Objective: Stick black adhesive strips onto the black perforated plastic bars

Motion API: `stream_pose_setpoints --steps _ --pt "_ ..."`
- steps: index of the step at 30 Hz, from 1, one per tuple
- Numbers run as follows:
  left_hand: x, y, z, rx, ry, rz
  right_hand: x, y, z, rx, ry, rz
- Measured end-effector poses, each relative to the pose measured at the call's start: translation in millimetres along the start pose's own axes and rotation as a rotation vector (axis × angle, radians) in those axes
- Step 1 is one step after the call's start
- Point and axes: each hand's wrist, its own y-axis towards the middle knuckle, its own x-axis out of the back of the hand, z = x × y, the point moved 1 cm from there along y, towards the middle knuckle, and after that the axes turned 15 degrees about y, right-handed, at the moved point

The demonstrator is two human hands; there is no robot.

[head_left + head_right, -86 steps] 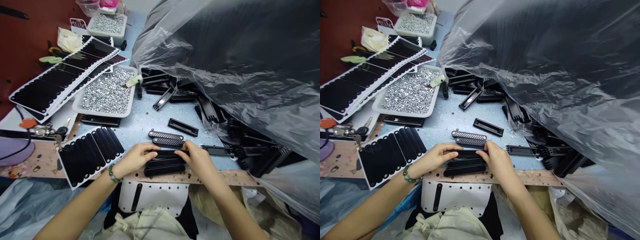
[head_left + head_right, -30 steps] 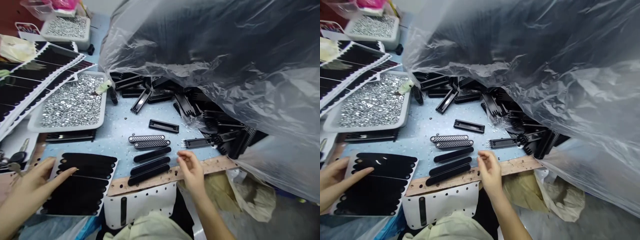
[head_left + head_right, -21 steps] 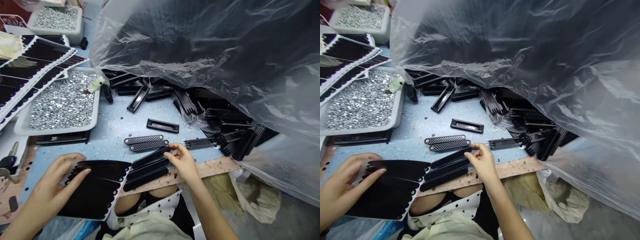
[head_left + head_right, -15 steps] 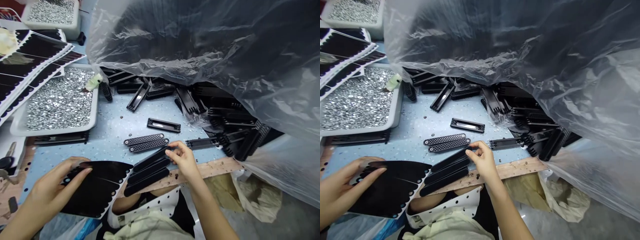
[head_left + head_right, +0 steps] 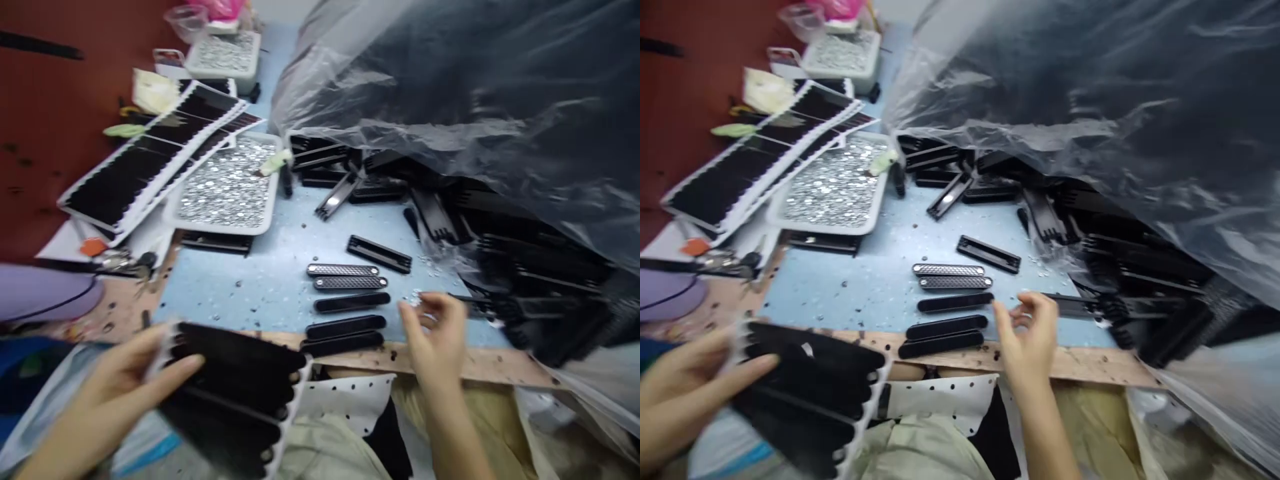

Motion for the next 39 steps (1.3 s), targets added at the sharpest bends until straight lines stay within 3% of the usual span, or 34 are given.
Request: stream_pose_setpoints --steps 2,4,5,7,11,17,19,22,27,31,33,39 --pt "-28.9 -8.8 -10.6 -0.034 0.058 0.071 -5.7 -12.9 31.3 0.324 -0.016 0.125" --pt "-59.0 -12.0 -19.2 -0.123 0.012 0.155 -20.0 -29.3 59.7 0.555 0.008 0.494" --pt "-72.2 -13.5 -22.6 -0.164 -0.024 0.184 -28.1 -37.3 69.8 0.622 0.0 0.628" --pt "-92.6 -17.6 -27.8 -0.243 -0.092 0.203 -43.0 -50.0 78.6 0.673 -0.035 0.752" --pt "-113.3 -25.8 -30.8 -0.338 -0.153 0.194 -50.6 -60.8 64.5 0.609 -0.057 0.76" --pt "-127.4 -25.0 -28.9 -0.363 -0.114 0.235 -34.1 -61.2 44.0 0.101 0.15 0.859" --pt "-131.3 -22.9 -30.1 -0.356 -0.124 0.259 -32.5 -62.0 39.2 0.015 0.159 0.841" --pt "-136.2 -19.5 -32.5 -0.35 -0.14 0.289 -32.6 -66.0 31.8 0.062 0.123 0.801" --pt "-140.9 -16.9 -37.0 -0.338 -0.153 0.342 -30.1 -73.4 25.5 0.357 0.029 0.682" --pt "-142.8 -19.1 -41.5 -0.357 -0.129 0.357 -25.7 -72.4 23.8 0.424 0.001 0.664" --pt "-143.4 -20.7 -43.1 -0.37 -0.109 0.356 -23.1 -71.1 23.5 0.379 0.02 0.682" --pt "-145.5 -23.3 -42.8 -0.414 -0.086 0.408 -15.8 -73.5 22.0 -0.012 0.195 0.687"
